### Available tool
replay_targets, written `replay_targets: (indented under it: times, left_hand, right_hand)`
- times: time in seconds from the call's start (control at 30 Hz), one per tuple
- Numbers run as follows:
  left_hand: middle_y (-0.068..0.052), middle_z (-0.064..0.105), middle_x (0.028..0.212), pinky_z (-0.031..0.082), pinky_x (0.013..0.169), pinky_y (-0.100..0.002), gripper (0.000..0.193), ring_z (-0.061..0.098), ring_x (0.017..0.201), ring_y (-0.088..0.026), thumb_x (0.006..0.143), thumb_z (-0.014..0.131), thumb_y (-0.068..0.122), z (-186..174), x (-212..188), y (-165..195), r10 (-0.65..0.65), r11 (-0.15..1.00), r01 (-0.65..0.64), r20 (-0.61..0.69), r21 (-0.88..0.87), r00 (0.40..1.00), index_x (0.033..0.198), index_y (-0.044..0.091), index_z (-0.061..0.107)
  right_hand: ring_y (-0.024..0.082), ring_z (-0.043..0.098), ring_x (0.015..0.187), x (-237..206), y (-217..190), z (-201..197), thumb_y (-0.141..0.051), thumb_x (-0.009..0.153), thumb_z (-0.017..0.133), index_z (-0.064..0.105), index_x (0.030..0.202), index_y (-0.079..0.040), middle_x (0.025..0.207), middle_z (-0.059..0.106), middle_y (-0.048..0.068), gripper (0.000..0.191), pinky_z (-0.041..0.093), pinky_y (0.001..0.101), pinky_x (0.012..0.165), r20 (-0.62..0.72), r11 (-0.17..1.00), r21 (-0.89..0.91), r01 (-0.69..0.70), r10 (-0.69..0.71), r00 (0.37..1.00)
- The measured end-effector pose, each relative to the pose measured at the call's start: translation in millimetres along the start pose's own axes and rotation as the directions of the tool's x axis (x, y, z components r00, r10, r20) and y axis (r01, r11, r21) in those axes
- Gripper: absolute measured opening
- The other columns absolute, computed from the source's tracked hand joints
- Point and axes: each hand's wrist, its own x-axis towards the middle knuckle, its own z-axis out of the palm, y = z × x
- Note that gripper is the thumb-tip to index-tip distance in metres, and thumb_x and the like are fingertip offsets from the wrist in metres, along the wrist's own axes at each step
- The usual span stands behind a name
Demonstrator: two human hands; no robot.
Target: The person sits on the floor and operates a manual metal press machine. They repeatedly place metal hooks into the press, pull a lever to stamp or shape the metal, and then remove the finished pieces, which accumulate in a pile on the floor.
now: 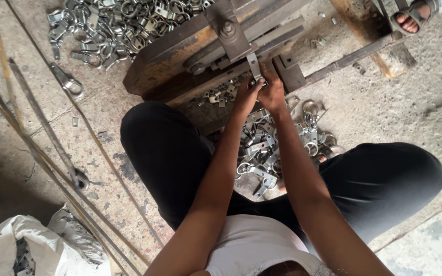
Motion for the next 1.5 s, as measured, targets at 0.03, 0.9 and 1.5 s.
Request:
replay_targets:
  times: [0.03, 0.9, 1.5]
  left_hand:
    - [-0.014, 0.073, 0.119, 0.052, 0.096, -0.038, 0.051, 0.067, 0.108, -0.023, 0.099, 0.069, 0.039, 2, 0, -1, 0.001, 1.0, -0.001, -0.004, -0.008, 1.0, 0.131, 0.0, 0.063]
    - [-0.006, 0.072, 0.098, 0.058, 0.075, -0.032, 0.052, 0.07, 0.088, -0.013, 0.1, 0.061, 0.044, 37, 2, -6, -0.11, 0.989, 0.11, -0.003, 0.1, 0.994, 0.132, 0.003, 0.056]
    - [-0.009, 0.07, 0.105, 0.048, 0.075, -0.037, 0.041, 0.062, 0.084, -0.016, 0.104, 0.056, 0.031, 43, 30, 23, -0.237, 0.968, 0.22, -0.156, -0.119, 0.959, 0.138, 0.007, 0.056]
  right_hand:
    - [0.034, 0.069, 0.114, 0, -1, -4, 0.003, 0.09, 0.074, 0.054, 0.15, 0.002, 0.121, 0.069, 0.023, 0.063, 0.056, 0.036, 0.102, -0.019, 0.995, -0.047, 0.089, -0.09, 0.996]
    - [0.041, 0.065, 0.125, -117, 25, -1, -0.05, 0.07, 0.089, 0.044, 0.144, -0.014, 0.134, 0.069, 0.019, 0.094, 0.053, 0.0543, 0.105, 0.123, 0.441, -0.613, -0.656, 0.873, 0.472]
    - [0.032, 0.074, 0.083, -148, 29, -39, -0.039, 0.064, 0.084, 0.084, 0.086, 0.001, 0.094, 0.078, 0.022, 0.046, 0.059, 0.0415, 0.084, 0.277, 0.423, -0.673, -0.607, 0.905, 0.323]
